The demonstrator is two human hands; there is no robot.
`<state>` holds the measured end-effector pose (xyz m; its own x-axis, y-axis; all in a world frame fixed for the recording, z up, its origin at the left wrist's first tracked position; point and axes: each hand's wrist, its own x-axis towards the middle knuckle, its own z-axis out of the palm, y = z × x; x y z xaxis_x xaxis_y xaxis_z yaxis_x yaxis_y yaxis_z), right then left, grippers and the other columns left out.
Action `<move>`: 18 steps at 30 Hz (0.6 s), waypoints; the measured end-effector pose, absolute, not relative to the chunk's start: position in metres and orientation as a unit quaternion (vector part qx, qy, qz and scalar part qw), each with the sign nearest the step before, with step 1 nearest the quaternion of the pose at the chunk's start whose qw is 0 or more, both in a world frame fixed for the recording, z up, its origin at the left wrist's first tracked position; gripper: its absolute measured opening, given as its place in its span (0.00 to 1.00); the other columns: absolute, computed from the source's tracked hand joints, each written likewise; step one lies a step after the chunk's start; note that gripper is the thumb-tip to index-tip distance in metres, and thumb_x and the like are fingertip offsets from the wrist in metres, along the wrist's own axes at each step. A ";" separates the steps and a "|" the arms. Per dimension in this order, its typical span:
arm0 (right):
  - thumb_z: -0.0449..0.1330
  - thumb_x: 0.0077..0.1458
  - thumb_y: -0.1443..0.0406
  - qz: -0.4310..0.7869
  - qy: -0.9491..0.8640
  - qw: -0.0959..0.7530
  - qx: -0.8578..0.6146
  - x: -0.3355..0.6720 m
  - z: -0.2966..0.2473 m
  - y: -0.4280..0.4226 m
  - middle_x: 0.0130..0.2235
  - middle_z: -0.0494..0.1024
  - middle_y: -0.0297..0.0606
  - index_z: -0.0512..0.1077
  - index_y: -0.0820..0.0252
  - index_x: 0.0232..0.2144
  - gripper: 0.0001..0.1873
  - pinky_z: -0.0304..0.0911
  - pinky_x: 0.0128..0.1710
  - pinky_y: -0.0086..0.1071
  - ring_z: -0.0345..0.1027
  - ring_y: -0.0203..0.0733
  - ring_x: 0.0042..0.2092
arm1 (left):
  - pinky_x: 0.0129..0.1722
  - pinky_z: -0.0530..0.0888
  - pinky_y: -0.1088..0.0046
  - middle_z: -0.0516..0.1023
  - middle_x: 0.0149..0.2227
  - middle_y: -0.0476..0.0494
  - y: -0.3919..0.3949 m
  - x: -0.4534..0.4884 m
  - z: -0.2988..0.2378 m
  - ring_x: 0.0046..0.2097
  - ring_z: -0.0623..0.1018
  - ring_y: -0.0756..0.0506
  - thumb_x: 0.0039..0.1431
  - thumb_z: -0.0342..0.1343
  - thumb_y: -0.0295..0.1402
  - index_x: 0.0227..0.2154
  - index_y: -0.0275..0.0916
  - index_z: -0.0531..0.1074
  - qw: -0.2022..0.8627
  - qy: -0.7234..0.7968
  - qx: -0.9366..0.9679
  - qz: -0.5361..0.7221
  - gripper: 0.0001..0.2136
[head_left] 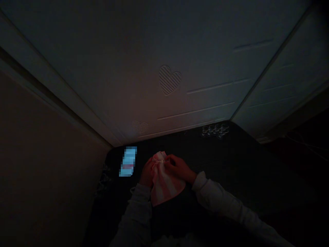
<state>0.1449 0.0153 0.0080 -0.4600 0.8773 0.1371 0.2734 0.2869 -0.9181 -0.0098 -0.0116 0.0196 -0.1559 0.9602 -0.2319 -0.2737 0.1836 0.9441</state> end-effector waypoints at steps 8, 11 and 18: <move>0.52 0.52 0.60 0.440 -0.729 0.329 -0.407 0.145 0.008 0.015 0.27 0.68 0.33 0.66 0.61 0.35 0.12 0.54 0.27 0.26 0.59 0.33 0.28 | 0.29 0.66 0.75 0.74 0.24 0.48 -0.010 -0.006 0.024 0.28 0.72 0.50 0.35 0.57 0.27 0.29 0.33 0.70 0.626 0.496 0.233 0.554 0.12; 0.51 0.52 0.60 0.443 -0.731 0.329 -0.402 0.145 0.007 0.016 0.27 0.68 0.33 0.66 0.61 0.36 0.12 0.54 0.27 0.26 0.60 0.33 0.28 | 0.30 0.66 0.75 0.74 0.25 0.48 -0.011 -0.004 0.025 0.28 0.72 0.49 0.35 0.58 0.27 0.29 0.33 0.70 0.624 0.498 0.234 0.554 0.13; 0.51 0.52 0.60 0.442 -0.729 0.336 -0.400 0.145 0.007 0.015 0.28 0.68 0.33 0.66 0.61 0.36 0.11 0.55 0.28 0.26 0.60 0.33 0.29 | 0.27 0.66 0.77 0.74 0.24 0.49 -0.011 -0.005 0.025 0.26 0.72 0.51 0.35 0.57 0.26 0.28 0.34 0.70 0.626 0.503 0.224 0.552 0.12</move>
<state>0.1448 0.0148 0.0072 -0.4545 0.8803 0.1362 0.2855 0.2888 -0.9138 -0.0045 -0.0106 0.0251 -0.1160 0.9166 -0.3827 -0.4654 0.2902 0.8362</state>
